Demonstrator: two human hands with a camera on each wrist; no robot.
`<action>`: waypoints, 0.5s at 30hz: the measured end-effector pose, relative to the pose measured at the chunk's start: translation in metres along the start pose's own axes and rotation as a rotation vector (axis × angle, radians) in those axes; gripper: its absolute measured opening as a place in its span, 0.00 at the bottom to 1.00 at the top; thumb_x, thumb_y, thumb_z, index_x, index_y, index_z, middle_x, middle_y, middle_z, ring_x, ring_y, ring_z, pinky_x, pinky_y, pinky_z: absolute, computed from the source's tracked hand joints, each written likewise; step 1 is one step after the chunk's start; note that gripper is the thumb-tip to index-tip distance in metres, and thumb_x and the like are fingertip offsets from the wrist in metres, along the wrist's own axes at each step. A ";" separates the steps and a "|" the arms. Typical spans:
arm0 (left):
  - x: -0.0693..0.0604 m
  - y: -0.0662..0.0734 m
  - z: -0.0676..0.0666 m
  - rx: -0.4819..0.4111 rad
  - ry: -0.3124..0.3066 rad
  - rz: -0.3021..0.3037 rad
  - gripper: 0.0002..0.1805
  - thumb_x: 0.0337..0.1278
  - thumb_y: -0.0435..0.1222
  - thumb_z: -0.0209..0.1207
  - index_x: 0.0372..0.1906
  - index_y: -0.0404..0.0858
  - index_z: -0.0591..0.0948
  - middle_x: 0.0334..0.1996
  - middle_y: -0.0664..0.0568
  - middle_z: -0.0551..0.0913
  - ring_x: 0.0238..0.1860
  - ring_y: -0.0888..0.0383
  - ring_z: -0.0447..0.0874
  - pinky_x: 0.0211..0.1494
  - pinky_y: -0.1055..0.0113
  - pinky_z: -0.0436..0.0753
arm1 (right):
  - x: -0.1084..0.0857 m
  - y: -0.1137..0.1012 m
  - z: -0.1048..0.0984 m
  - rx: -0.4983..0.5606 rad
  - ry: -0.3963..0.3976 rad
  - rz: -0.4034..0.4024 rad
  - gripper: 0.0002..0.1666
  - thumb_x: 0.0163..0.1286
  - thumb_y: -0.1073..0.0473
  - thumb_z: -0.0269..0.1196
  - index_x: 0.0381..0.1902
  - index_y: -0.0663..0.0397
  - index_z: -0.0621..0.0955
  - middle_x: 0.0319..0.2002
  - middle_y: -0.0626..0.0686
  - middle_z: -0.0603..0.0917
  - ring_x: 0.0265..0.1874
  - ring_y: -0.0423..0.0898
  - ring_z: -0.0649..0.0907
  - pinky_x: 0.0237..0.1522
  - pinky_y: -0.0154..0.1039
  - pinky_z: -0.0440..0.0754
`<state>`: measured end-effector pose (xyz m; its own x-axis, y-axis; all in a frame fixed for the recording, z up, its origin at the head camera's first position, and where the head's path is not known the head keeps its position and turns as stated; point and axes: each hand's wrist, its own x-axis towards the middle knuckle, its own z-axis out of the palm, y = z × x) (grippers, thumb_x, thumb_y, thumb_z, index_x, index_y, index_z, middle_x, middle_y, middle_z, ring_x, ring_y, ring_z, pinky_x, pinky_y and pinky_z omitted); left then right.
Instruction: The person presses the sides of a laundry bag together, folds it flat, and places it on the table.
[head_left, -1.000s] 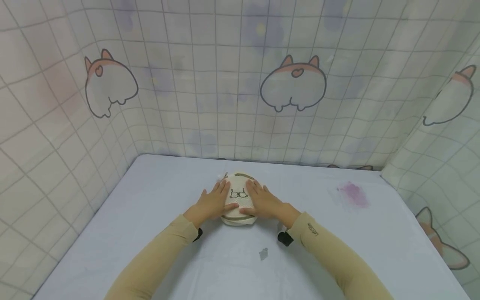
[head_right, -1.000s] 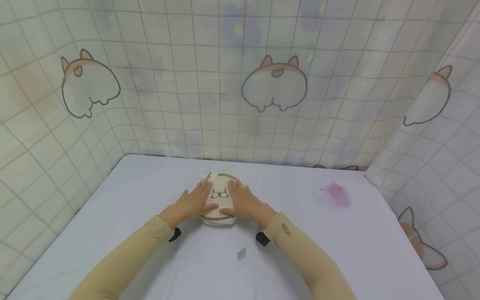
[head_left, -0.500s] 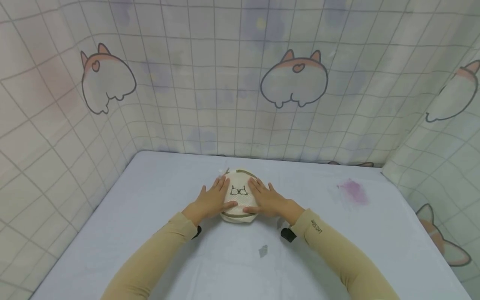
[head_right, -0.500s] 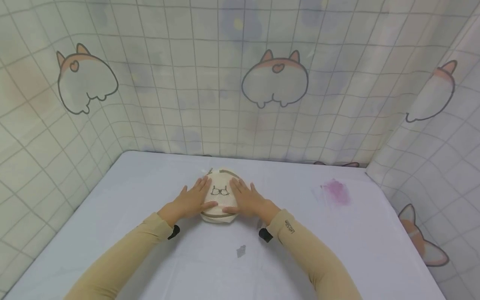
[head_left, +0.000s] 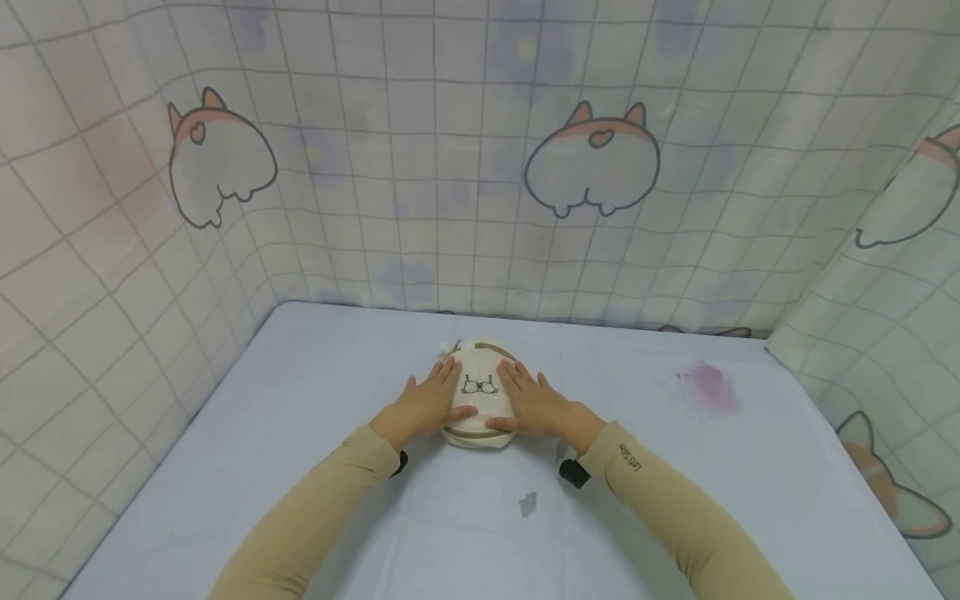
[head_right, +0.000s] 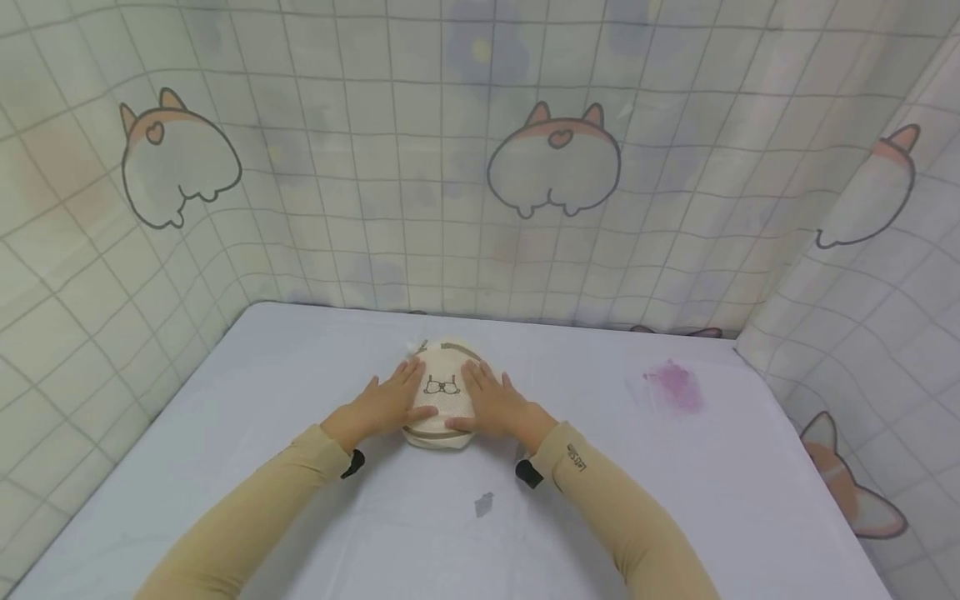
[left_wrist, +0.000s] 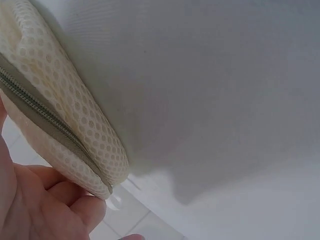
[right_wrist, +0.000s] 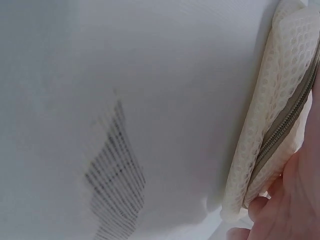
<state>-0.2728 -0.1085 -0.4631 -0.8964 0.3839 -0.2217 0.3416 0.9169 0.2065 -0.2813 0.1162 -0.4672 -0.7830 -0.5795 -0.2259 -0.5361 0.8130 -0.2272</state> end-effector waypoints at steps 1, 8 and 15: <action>0.000 0.000 0.000 0.000 -0.002 -0.001 0.51 0.73 0.63 0.48 0.82 0.32 0.45 0.82 0.41 0.40 0.81 0.44 0.39 0.75 0.32 0.53 | 0.000 0.000 0.000 0.000 0.000 0.003 0.61 0.76 0.30 0.53 0.81 0.67 0.41 0.82 0.63 0.41 0.80 0.61 0.43 0.75 0.66 0.49; 0.003 -0.001 0.001 -0.023 -0.013 -0.010 0.51 0.74 0.62 0.48 0.82 0.32 0.45 0.82 0.41 0.41 0.81 0.44 0.38 0.75 0.33 0.53 | 0.000 -0.002 -0.002 0.017 -0.002 0.003 0.60 0.76 0.32 0.55 0.81 0.69 0.42 0.82 0.65 0.42 0.80 0.62 0.44 0.74 0.66 0.50; 0.004 -0.001 0.002 -0.047 -0.030 -0.018 0.51 0.74 0.61 0.49 0.82 0.31 0.45 0.82 0.40 0.41 0.81 0.43 0.39 0.75 0.34 0.54 | 0.000 -0.003 -0.004 0.009 -0.027 0.011 0.60 0.76 0.31 0.54 0.81 0.68 0.42 0.82 0.64 0.42 0.80 0.61 0.44 0.75 0.65 0.50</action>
<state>-0.2765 -0.1078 -0.4663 -0.8932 0.3708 -0.2541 0.3109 0.9179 0.2466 -0.2810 0.1144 -0.4625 -0.7800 -0.5719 -0.2541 -0.5247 0.8189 -0.2326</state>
